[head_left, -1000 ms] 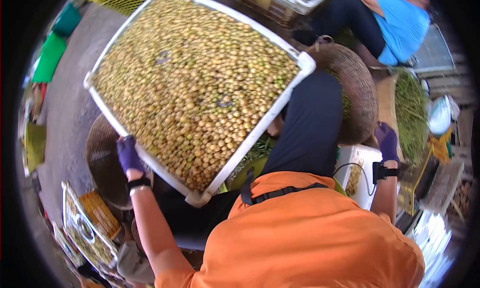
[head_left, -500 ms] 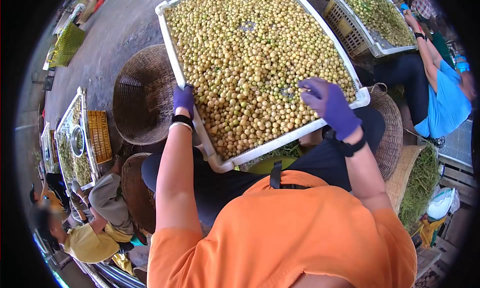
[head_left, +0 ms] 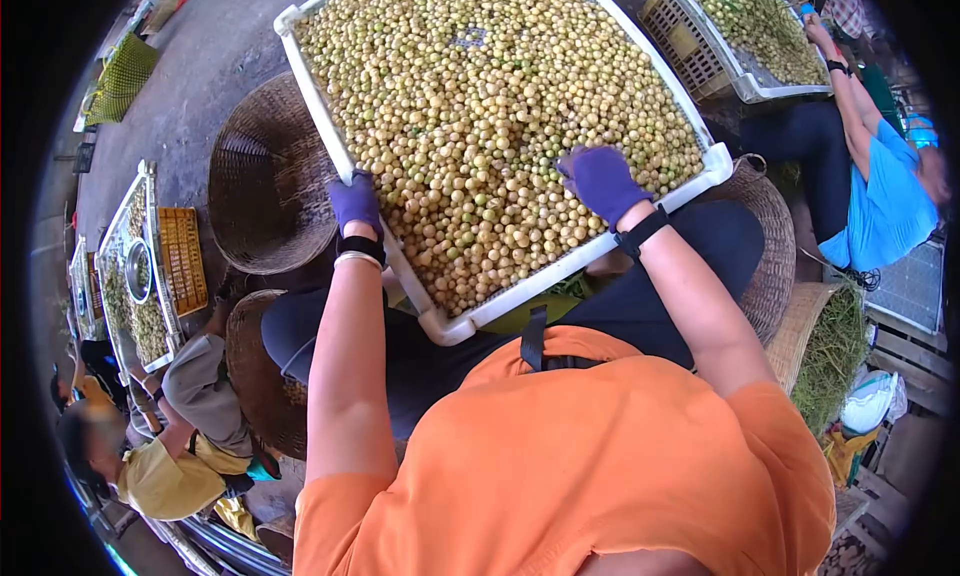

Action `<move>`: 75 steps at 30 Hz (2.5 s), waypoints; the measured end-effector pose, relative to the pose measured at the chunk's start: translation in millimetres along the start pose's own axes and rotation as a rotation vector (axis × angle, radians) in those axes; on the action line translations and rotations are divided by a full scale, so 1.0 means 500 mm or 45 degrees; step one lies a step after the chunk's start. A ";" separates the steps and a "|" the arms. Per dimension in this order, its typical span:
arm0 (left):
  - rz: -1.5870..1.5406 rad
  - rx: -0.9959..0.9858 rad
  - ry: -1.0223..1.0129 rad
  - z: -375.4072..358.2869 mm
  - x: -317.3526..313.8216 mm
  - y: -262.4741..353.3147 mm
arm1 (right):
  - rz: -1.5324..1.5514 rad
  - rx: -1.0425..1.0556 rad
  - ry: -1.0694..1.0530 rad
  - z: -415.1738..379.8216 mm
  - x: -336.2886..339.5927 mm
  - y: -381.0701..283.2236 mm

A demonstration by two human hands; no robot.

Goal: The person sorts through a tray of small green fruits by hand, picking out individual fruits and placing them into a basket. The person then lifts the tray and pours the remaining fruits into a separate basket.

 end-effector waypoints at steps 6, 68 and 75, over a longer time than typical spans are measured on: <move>0.331 -0.684 0.335 -0.078 0.020 0.138 | -0.055 -0.045 0.017 0.019 -0.002 -0.002; 1.280 -1.283 -0.741 -0.304 -0.474 0.292 | 1.423 -0.786 0.003 0.035 -0.006 0.177; 1.336 -1.327 -0.889 -0.327 -0.536 0.288 | 2.885 -0.665 0.241 0.029 -0.001 0.194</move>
Point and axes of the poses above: each hand's wrist, its own z-axis towards the middle knuckle, its own x-axis out of the back of the hand, y = z × x, the point moved 7 cm from there along z, towards the middle knuckle, and after that the axes turned 7 degrees about -z, right-handed, at the moved point
